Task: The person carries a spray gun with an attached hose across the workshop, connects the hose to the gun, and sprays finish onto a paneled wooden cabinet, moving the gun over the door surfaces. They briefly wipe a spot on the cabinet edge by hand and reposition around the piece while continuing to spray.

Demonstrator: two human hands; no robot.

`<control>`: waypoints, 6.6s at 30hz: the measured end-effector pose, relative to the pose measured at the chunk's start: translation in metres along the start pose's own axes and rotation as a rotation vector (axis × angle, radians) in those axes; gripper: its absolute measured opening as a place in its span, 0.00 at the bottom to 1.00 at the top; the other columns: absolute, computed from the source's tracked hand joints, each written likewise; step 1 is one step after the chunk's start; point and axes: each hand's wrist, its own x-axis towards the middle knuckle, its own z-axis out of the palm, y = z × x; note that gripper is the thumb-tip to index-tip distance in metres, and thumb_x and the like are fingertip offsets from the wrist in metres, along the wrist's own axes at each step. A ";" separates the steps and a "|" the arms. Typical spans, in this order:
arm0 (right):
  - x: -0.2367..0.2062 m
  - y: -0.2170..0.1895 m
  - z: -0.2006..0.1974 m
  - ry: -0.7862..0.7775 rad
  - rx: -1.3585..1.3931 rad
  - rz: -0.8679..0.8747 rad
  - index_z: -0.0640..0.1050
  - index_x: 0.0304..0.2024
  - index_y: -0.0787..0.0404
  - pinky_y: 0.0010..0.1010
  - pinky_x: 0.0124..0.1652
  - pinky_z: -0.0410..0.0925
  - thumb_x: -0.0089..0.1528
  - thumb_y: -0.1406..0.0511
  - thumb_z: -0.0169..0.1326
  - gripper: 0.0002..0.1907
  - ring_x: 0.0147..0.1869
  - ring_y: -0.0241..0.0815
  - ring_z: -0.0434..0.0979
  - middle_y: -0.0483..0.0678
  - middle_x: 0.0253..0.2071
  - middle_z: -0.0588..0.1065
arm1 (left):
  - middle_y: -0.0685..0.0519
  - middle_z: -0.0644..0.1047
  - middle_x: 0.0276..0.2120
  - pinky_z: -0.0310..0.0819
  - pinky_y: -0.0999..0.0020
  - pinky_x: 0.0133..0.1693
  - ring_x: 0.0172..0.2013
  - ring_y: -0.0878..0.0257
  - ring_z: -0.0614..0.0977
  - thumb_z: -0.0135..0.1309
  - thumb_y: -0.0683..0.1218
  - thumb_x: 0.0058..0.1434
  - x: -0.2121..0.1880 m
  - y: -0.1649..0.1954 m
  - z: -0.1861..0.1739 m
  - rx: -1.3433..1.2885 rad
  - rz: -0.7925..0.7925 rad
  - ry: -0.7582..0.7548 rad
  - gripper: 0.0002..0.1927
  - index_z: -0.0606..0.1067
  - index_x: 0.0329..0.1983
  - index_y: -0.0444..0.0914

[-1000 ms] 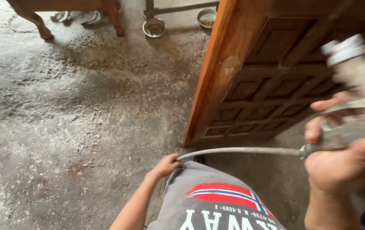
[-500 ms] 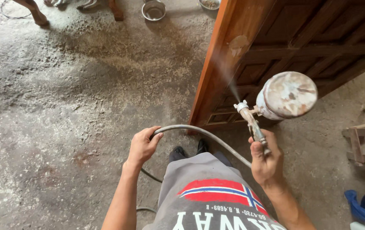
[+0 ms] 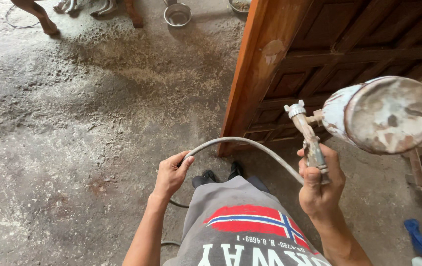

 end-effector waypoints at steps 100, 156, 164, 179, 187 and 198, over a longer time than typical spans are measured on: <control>0.190 -0.216 0.012 0.024 0.493 -0.250 0.64 0.68 0.68 0.27 0.26 0.64 0.69 0.38 0.42 0.44 0.32 0.36 0.71 0.55 0.48 0.74 | 0.54 0.67 0.21 0.64 0.67 0.30 0.27 0.68 0.67 0.60 0.50 0.66 0.052 0.121 0.043 -0.069 0.300 -0.443 0.13 0.73 0.35 0.37; 0.103 -0.085 -0.033 0.101 -0.121 -0.135 0.69 0.44 0.64 0.22 0.27 0.61 0.73 0.45 0.41 0.28 0.28 0.28 0.66 0.42 0.28 0.69 | 0.51 0.80 0.24 0.71 0.67 0.26 0.22 0.64 0.77 0.64 0.49 0.58 0.027 0.119 -0.047 0.167 0.238 0.189 0.14 0.84 0.46 0.41; 0.055 -0.049 -0.020 0.035 -0.235 0.040 0.73 0.46 0.64 0.25 0.27 0.63 0.71 0.50 0.47 0.23 0.28 0.30 0.68 0.41 0.26 0.70 | 0.49 0.81 0.27 0.74 0.62 0.29 0.26 0.56 0.82 0.63 0.51 0.57 0.027 0.110 -0.038 0.251 0.294 0.124 0.12 0.84 0.42 0.43; 0.130 -0.085 -0.042 0.045 -0.319 0.075 0.74 0.38 0.63 0.29 0.24 0.60 0.70 0.48 0.46 0.25 0.23 0.33 0.66 0.44 0.20 0.68 | 0.50 0.76 0.22 0.71 0.58 0.26 0.22 0.54 0.78 0.63 0.54 0.57 0.051 0.165 -0.046 0.346 0.492 0.208 0.15 0.84 0.45 0.45; 0.226 -0.171 -0.071 0.134 -0.149 -0.218 0.70 0.39 0.62 0.23 0.26 0.63 0.75 0.43 0.44 0.29 0.28 0.30 0.68 0.45 0.30 0.71 | 0.52 0.75 0.21 0.68 0.63 0.21 0.17 0.60 0.75 0.62 0.54 0.60 0.058 0.226 -0.073 0.335 0.751 0.396 0.17 0.83 0.47 0.41; 0.277 -0.229 -0.098 0.128 -0.161 -0.440 0.66 0.37 0.64 0.24 0.25 0.65 0.77 0.43 0.40 0.31 0.35 0.31 0.74 0.46 0.30 0.66 | 0.54 0.76 0.21 0.70 0.66 0.19 0.17 0.65 0.76 0.63 0.53 0.61 0.073 0.298 -0.112 0.496 0.907 0.494 0.19 0.81 0.51 0.39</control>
